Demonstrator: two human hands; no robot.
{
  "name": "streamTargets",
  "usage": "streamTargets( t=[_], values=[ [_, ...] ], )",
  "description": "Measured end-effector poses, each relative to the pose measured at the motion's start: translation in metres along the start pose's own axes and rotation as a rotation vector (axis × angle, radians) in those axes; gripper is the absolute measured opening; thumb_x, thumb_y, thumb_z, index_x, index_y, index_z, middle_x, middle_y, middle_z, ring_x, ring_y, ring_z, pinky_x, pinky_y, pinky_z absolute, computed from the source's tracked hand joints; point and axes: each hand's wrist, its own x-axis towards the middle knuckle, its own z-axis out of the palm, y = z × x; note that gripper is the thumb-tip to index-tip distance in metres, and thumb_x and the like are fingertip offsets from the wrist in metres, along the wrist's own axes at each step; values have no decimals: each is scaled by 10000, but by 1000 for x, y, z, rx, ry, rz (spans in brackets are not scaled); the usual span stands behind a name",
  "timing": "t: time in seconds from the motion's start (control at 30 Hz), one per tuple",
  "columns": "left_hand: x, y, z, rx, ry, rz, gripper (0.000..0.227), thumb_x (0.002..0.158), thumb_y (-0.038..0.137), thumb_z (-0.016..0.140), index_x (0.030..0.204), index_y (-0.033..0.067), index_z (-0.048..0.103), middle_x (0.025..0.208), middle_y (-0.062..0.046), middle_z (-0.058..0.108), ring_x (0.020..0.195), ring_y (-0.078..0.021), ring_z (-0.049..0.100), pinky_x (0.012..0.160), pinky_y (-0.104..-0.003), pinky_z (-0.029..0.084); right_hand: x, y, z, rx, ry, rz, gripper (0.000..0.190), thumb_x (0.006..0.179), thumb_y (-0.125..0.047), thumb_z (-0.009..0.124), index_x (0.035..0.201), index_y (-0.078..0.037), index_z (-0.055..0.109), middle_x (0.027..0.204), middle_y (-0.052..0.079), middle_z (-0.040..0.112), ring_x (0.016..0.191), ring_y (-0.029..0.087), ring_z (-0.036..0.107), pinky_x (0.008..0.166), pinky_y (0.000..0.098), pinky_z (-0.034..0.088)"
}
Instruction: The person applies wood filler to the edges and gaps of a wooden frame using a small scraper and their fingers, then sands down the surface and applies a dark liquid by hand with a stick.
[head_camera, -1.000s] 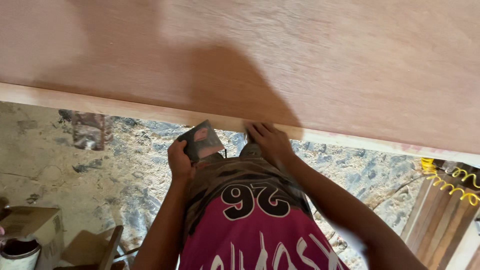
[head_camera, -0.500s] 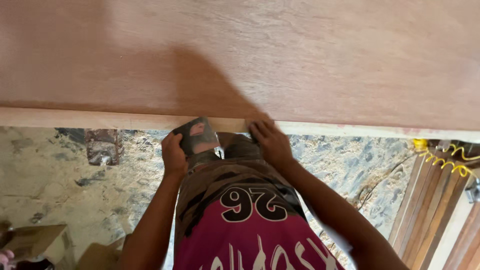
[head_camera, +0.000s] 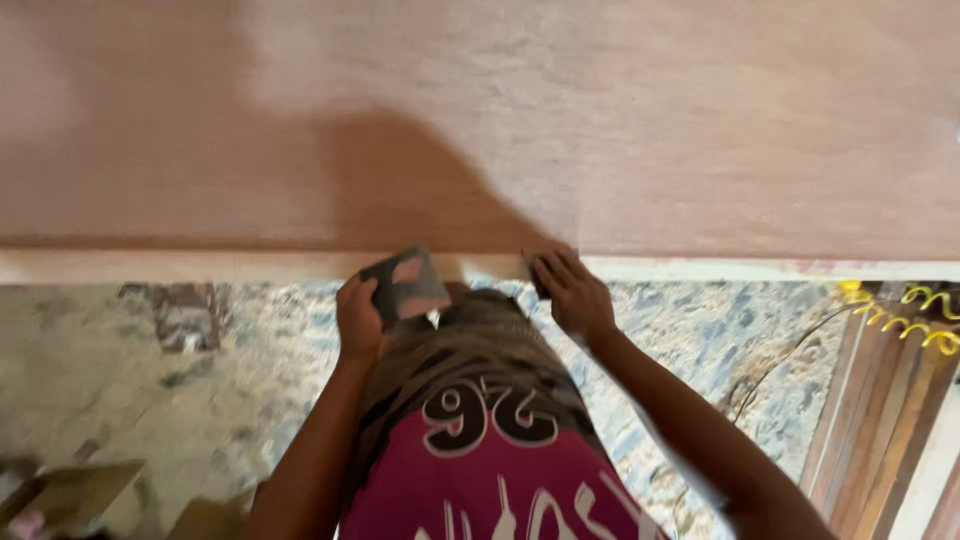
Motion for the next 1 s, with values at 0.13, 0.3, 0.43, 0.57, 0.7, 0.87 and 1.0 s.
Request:
streamTargets(
  t=[0.13,0.3,0.43,0.57,0.7,0.87,1.0],
  values=[
    [-3,31,4,-740,-144,-336,315,960,130,484,1112,-61,685,1069,-117,714,984,-213,655,913,-335,532,-15,0,-6,259,-148,118,314,986,-142,625,1279,-226,703,1208,58,758,1092,249,718,591,339,624],
    [-11,-2,6,-656,111,-423,241,962,108,539,1132,-7,663,1049,-79,689,965,-178,637,882,-319,520,-2,0,-9,267,-88,165,274,1017,-136,630,1277,-207,681,1168,63,768,953,220,758,672,361,631],
    [-9,-26,-14,-106,56,21,254,1012,100,529,1098,-70,696,1120,-200,669,1046,-296,605,930,-397,493,37,-23,-18,218,75,-79,358,904,-326,706,1234,-188,680,1125,95,750,1010,311,740,696,421,631],
    [-27,-38,-43,-56,68,-206,252,1022,131,511,986,-52,680,1012,-202,689,953,-299,620,902,-408,505,54,-54,-17,244,-18,-139,641,696,-126,665,1337,-121,656,1179,114,728,1019,322,715,756,426,624],
    [-6,-51,-54,365,185,287,244,1035,113,540,1085,-83,677,1145,-241,632,1058,-338,575,904,-455,476,77,-76,-16,344,-71,-45,509,880,-71,684,1375,-181,634,1216,71,728,1103,297,712,802,440,607],
    [7,-42,-99,-349,174,-302,267,1085,126,533,942,-89,601,893,-152,528,830,-276,462,764,-447,407,103,-134,-13,364,-21,-215,684,726,-278,752,1350,-70,563,1215,196,679,1040,386,677,782,493,594],
    [26,-24,-133,-398,166,-321,243,968,144,496,1025,-13,674,977,-61,658,910,-176,613,826,-325,515,123,-167,-14,281,-111,-97,665,793,-184,717,1440,-106,582,1222,154,702,1044,339,702,746,460,599]
  ],
)
